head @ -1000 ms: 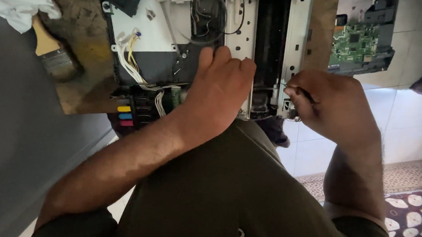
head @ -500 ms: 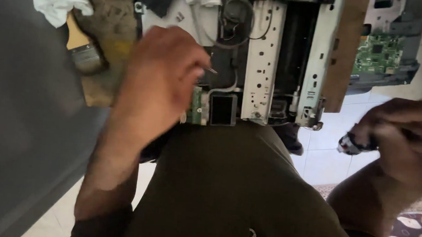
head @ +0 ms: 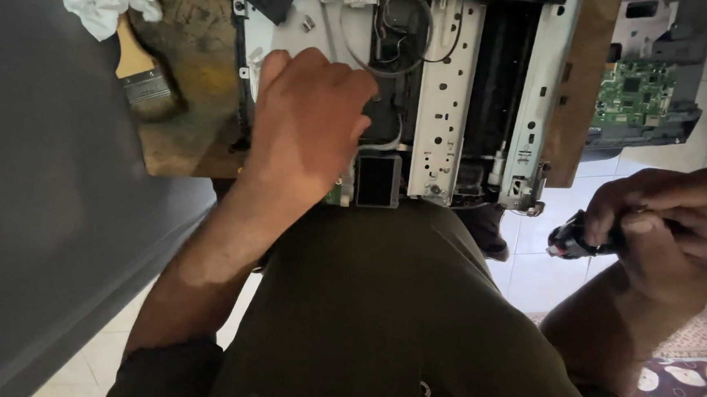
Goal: Disassembling an inkjet printer by removing internal screws and components using a screwdriver.
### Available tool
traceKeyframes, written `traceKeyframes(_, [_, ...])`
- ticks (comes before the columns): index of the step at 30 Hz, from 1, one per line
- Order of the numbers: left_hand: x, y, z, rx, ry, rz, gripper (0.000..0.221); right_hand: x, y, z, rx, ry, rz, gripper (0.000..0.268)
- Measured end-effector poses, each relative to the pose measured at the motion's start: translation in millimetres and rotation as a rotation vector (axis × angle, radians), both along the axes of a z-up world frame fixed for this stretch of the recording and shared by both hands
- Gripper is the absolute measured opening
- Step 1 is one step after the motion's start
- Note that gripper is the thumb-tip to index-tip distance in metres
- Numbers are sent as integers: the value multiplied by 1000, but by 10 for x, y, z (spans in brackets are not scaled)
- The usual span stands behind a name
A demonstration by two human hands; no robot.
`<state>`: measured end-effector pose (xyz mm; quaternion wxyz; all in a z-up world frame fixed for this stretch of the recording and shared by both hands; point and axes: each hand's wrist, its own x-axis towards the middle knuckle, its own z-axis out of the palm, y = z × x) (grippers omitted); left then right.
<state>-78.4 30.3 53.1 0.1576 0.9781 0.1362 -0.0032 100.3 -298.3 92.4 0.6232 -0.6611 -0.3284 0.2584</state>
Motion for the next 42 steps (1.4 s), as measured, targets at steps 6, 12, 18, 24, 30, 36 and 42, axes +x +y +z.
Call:
traceKeyframes(6, [-277,160,463,-200,-160,161,33,103,-206,-213,69,26,0,16])
traceKeyframes(12, [-491,204,465,-199,-208,194,27,357,-636,-582,327,463,-68,19])
traceKeyframes(18, [-145,-255,614,-682,-409,-42,9,67,85,-384,808,976,-91,22])
traceKeyframes(24, [84,-688,598,-1141,106,-214,99,-218,779,-244,704,772,-217,25])
traceKeyframes(30, [-22,-721,480,-1443,-195,23,55,-249,942,-374,691,483,-257,21])
traceKeyframes(36, [-114,-775,266,-2144,-373,76,46,-357,1411,-282,667,-559,-244,4])
traceKeyframes(42, [-164,-828,-4,-2231,-325,185,43,-497,1341,-275,380,-800,-3,45])
